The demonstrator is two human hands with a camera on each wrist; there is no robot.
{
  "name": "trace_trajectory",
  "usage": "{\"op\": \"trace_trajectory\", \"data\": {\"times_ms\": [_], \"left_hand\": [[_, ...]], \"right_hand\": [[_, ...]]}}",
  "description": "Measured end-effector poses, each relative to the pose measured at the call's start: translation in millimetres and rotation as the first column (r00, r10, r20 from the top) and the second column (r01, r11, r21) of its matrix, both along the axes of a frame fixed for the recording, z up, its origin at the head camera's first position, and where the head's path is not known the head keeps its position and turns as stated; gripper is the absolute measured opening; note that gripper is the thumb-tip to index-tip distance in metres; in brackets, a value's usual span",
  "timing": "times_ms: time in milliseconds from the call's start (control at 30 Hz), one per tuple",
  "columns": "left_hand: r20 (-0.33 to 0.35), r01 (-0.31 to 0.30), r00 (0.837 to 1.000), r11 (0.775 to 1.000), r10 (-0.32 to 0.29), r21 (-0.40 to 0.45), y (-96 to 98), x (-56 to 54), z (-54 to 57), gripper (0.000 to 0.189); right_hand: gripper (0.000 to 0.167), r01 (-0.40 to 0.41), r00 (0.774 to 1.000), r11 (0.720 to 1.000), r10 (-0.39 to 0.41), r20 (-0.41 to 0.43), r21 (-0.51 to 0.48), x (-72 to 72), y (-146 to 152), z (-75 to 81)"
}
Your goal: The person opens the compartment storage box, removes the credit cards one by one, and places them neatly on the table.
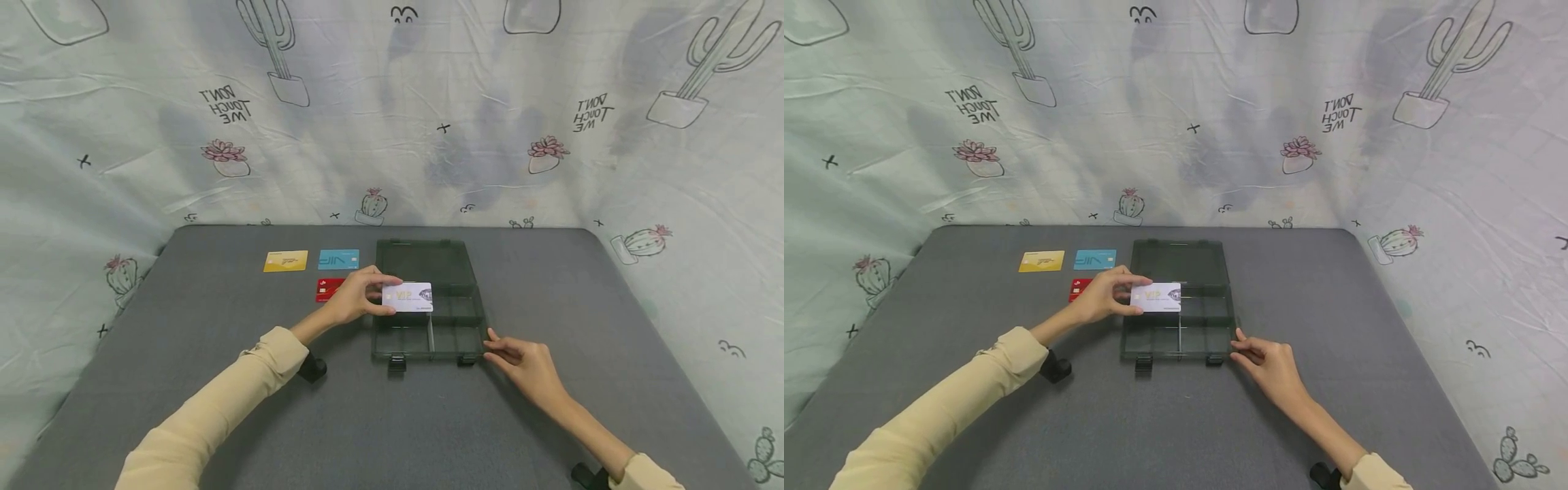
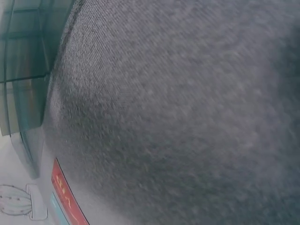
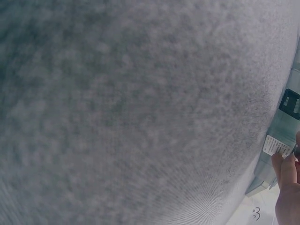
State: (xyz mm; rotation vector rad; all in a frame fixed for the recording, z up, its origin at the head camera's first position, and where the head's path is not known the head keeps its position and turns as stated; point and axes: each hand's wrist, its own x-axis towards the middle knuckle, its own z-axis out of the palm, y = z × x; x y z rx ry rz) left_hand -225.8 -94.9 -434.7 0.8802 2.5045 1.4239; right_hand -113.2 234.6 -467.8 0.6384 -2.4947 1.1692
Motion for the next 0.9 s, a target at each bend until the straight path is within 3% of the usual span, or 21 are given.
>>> {"op": "trace_trajectory", "data": {"times_ms": [333,900], "left_hand": [[-0.025,-0.042,0.999,0.999,0.041,-0.023,-15.1,4.9,-1.0,0.050],[0.025,-0.026,0.999,1.000,0.026,0.005,-37.9,8.4,-4.8,0.052]], "right_hand": [[0.018,0.006,1.000,1.000,-0.006,-0.001,-0.004,-0.5,-0.1,-1.0],[0.018,0.002,1.000,1.000,-0.002,0.022,-0.018,1.5,-0.3,-1.3]]}}
